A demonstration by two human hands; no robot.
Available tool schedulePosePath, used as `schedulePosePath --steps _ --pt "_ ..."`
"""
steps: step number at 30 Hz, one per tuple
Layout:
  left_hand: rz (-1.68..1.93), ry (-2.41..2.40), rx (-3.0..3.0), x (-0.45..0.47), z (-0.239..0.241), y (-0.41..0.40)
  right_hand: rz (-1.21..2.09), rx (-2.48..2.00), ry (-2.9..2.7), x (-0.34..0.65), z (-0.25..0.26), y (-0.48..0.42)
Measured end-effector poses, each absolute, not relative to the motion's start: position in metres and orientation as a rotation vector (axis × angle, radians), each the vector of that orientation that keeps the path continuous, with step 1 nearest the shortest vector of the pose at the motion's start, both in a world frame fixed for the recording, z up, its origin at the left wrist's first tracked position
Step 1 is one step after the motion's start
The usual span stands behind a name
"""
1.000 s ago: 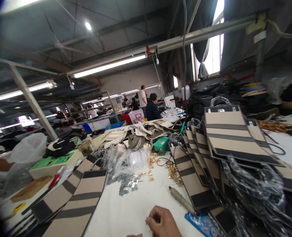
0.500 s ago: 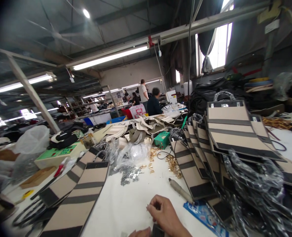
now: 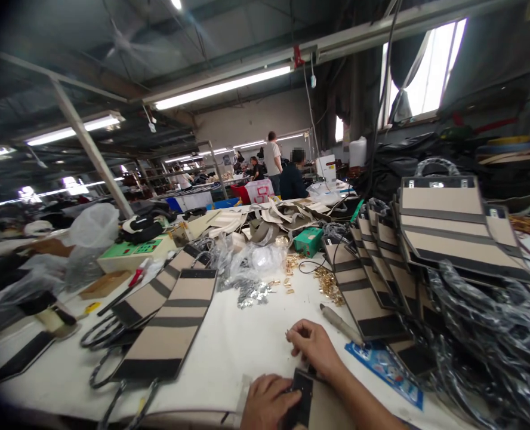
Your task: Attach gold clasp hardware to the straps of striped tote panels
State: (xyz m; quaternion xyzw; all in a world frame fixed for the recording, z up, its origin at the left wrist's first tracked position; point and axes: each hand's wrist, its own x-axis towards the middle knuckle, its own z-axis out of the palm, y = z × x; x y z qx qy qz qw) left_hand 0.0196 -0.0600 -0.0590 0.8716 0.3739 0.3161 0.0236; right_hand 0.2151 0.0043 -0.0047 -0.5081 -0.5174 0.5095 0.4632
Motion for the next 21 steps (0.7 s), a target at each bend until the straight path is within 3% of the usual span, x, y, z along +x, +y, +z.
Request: schedulePosePath --steps 6,14,21 --pt "0.713 1.315 2.417 0.032 -0.008 -0.087 1.19 -1.223 -1.174 0.245 0.044 -0.039" --pt "0.607 1.315 2.412 0.037 -0.008 -0.083 0.965 -1.486 -1.244 0.255 -0.006 -0.112" --pt "0.599 1.319 2.43 0.043 -0.005 -0.081 0.872 -1.492 -1.361 0.254 -0.021 -0.112"
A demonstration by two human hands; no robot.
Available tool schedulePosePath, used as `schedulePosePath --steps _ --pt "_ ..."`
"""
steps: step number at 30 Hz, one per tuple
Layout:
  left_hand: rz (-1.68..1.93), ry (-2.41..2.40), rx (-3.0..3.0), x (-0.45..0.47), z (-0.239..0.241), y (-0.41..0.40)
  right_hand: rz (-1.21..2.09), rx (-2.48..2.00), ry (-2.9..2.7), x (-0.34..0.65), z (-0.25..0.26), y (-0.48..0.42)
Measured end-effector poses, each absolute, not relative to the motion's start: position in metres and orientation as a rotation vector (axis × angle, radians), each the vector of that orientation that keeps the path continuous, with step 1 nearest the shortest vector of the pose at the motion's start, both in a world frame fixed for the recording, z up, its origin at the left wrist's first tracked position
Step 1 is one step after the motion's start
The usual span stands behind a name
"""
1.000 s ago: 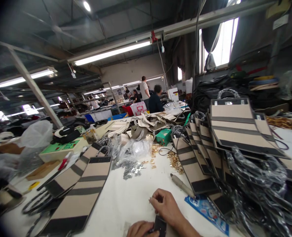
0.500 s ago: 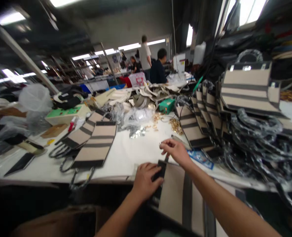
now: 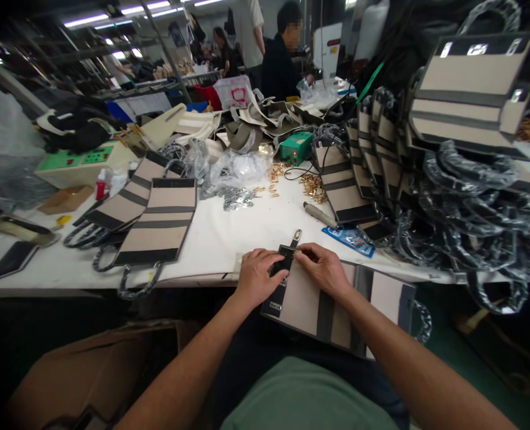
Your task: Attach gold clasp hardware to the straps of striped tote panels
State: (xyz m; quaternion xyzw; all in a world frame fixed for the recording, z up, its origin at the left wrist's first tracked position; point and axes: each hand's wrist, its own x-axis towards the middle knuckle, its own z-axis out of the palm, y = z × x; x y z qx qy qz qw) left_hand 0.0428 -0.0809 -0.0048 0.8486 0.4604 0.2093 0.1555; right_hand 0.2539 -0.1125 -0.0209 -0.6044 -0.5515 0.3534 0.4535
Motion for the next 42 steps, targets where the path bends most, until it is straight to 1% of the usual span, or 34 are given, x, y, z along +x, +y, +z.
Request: schedulePosePath --steps 7,14,21,27,32,35,37,42 --pt "0.553 1.299 2.443 0.048 -0.003 -0.074 0.882 -1.503 -1.384 0.255 -0.017 -0.113" --pt "0.403 1.229 2.313 0.044 0.003 -0.051 0.89 -1.544 -1.368 0.254 -0.012 -0.114" --pt "0.432 1.288 2.253 0.049 0.002 -0.046 0.978 -1.479 -1.289 0.262 -0.011 -0.101" --pt "0.412 1.336 2.164 0.051 0.006 -0.045 0.742 -1.618 -1.449 0.272 -0.007 -0.078" --pt "0.355 1.303 2.205 0.049 0.009 -0.044 0.525 -1.824 -1.635 0.287 -0.019 -0.068" --pt "0.333 1.277 2.241 0.048 0.01 -0.043 0.364 -1.812 -1.767 0.299 -0.027 -0.07" --pt "0.315 1.261 2.264 0.048 0.01 -0.043 0.313 -1.791 -1.818 0.307 -0.028 -0.072" --pt "0.308 1.273 2.353 0.053 0.011 -0.047 0.223 -1.733 -1.801 0.319 -0.014 -0.073"
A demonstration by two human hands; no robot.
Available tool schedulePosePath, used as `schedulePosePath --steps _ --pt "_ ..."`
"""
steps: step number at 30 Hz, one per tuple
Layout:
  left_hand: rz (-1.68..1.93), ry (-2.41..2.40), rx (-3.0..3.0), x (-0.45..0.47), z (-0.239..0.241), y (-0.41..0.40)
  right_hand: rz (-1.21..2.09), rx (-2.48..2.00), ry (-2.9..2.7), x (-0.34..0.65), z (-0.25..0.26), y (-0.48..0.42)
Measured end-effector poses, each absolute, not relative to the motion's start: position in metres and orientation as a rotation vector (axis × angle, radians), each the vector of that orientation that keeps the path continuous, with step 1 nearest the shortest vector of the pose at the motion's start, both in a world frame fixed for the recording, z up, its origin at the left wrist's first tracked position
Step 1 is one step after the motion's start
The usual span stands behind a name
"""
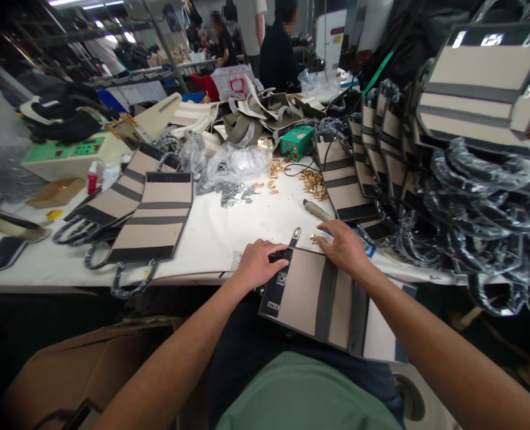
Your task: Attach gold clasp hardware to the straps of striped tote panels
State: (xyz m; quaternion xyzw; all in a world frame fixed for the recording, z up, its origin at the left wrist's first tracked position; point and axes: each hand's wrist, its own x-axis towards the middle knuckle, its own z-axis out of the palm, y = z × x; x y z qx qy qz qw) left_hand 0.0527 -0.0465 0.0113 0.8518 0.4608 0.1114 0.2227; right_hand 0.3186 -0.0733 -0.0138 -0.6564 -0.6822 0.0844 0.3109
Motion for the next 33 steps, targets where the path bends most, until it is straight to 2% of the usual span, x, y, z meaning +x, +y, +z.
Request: schedulePosePath --steps 10,16,21,33 --pt "0.401 1.317 2.296 0.052 0.003 -0.045 0.282 -1.724 -1.774 0.324 0.007 -0.055" --pt "0.402 1.356 2.248 0.053 0.007 -0.044 0.247 -1.815 -1.903 0.331 0.019 -0.012" --pt "0.382 1.396 2.145 0.056 0.016 -0.041 0.239 -1.853 -2.044 0.31 0.032 0.039" --pt "0.343 1.461 2.002 0.055 0.014 -0.035 0.428 -1.729 -2.213 0.222 0.011 0.104"
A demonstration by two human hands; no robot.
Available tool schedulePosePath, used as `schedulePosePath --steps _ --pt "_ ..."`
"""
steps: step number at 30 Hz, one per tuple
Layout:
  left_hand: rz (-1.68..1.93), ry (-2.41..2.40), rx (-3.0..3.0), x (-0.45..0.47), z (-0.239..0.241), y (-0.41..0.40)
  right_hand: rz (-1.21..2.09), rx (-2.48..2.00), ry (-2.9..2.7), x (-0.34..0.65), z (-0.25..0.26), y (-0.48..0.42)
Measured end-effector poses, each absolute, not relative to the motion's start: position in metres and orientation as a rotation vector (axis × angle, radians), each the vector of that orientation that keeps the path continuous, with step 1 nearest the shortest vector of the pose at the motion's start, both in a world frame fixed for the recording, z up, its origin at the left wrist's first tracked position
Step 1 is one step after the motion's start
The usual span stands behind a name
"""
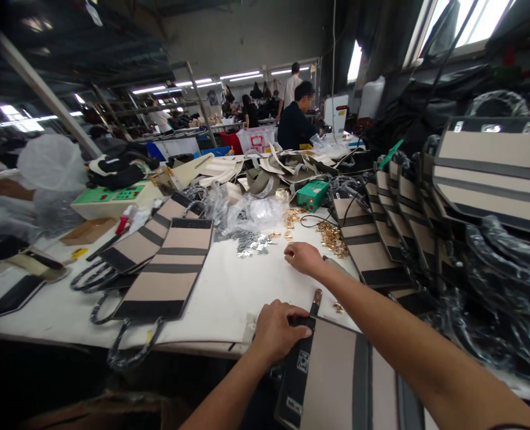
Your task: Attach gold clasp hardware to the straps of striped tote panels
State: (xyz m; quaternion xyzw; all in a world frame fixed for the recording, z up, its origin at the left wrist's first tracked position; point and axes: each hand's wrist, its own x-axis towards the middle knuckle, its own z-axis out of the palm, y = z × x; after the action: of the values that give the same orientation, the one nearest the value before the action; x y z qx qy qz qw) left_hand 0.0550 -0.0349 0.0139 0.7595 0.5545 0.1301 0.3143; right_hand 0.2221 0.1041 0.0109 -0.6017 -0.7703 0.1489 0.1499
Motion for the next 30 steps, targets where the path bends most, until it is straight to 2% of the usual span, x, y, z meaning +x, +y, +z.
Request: schedulePosePath --steps 6,10,14,21,30 --pt "0.308 1.432 1.995 0.053 0.013 -0.032 0.458 -1.757 -2.242 0.209 0.018 0.134" --pt "0.289 1.425 1.971 0.051 0.015 -0.029 0.398 -1.872 -2.208 0.264 0.048 0.147" --pt "0.318 1.394 1.977 0.05 0.015 -0.026 0.339 -2.033 -2.218 0.319 0.068 0.117" --pt "0.355 1.377 2.014 0.05 0.012 -0.026 0.328 -2.211 -2.272 0.329 0.034 0.031" --pt "0.379 1.414 2.012 0.05 0.012 -0.029 0.493 -2.024 -2.261 0.299 0.022 0.038"
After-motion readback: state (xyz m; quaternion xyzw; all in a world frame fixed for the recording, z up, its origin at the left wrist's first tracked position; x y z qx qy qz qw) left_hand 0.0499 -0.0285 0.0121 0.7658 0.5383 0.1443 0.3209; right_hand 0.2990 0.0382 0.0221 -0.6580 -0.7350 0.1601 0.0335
